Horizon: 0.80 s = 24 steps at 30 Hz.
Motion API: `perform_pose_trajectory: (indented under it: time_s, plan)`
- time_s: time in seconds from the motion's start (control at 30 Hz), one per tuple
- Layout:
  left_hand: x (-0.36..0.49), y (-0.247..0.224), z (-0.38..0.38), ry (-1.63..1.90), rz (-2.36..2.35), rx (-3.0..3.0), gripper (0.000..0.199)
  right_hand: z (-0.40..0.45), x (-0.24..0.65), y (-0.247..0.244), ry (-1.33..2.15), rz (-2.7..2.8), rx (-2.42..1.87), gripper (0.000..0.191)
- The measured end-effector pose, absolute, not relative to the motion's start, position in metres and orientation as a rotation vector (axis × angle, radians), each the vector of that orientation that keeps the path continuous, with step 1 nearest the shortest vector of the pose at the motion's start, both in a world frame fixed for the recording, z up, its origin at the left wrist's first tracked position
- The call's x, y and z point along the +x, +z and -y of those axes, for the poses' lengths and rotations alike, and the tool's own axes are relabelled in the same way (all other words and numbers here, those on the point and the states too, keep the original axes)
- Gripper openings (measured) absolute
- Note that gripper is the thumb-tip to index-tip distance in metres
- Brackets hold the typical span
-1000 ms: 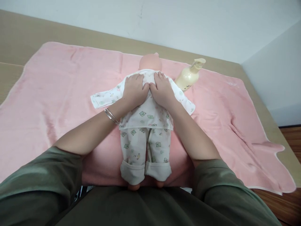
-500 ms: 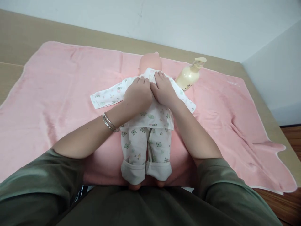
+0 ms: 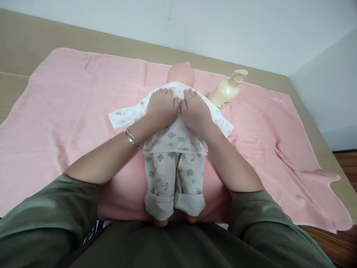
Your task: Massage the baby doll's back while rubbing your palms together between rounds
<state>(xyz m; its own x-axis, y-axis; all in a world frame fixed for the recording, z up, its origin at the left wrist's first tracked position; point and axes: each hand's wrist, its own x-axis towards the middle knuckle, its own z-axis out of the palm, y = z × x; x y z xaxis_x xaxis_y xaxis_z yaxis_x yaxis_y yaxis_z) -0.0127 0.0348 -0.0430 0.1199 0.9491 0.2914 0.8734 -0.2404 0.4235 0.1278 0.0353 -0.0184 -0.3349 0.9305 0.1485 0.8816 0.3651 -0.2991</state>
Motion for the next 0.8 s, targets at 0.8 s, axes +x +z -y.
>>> perform_pose_trajectory:
  time_s: [0.8]
  plan:
    - [-0.013,-0.039,-0.035,0.72,-1.862,2.209,0.044,-0.03,0.124,-0.013,0.256,2.41,-1.654,0.061]
